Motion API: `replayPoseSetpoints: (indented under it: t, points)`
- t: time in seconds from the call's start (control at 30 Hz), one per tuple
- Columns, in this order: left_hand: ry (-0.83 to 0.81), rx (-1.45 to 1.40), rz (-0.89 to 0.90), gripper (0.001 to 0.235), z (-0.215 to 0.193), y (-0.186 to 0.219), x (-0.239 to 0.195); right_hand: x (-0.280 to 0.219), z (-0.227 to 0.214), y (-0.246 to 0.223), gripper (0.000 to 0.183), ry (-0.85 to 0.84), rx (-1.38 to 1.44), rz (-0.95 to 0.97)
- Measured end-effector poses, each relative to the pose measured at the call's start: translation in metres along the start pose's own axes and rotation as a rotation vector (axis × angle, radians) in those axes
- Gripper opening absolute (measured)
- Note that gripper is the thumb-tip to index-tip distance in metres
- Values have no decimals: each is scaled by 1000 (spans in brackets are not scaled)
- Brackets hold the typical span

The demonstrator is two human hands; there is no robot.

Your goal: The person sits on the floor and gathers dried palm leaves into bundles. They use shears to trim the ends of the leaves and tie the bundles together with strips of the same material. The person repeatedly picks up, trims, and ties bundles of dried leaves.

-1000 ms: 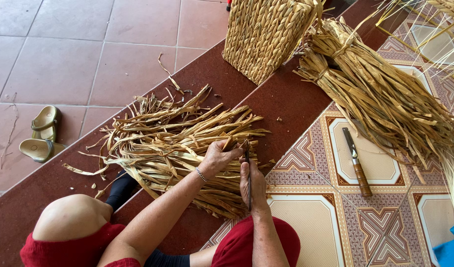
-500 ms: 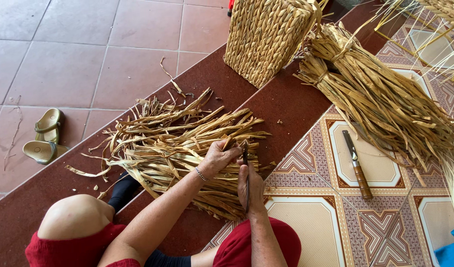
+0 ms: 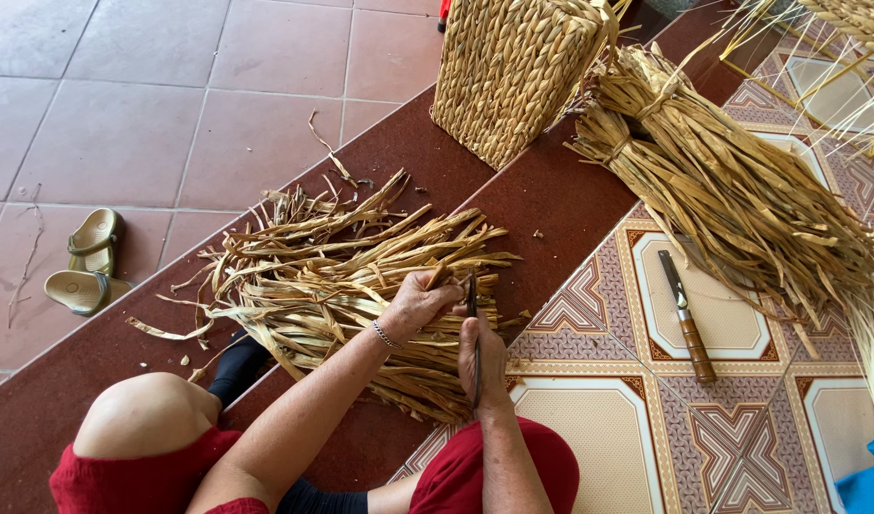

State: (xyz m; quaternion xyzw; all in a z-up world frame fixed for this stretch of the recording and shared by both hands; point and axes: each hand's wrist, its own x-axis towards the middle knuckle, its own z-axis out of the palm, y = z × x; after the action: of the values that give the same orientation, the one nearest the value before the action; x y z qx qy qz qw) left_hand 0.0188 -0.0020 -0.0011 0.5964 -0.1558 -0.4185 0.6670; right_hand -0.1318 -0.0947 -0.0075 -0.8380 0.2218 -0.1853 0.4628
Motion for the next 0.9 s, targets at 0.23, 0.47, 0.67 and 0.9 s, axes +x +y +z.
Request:
replayPoseSetpoints:
  t: [0.23, 0.47, 0.67, 0.9]
  points:
    - [-64, 40, 8, 15, 1, -5, -5, 6, -3, 27, 76, 76, 221, 121]
    - [121, 458, 483, 11, -6, -11, 3, 26, -55, 74, 87, 371, 978, 475]
    - [-49, 615, 137, 25, 16, -30, 28, 30, -71, 89, 84, 547, 1092, 442]
    - [-163, 1376, 34, 20, 48, -63, 33, 30, -75, 68, 82, 594, 1035, 485]
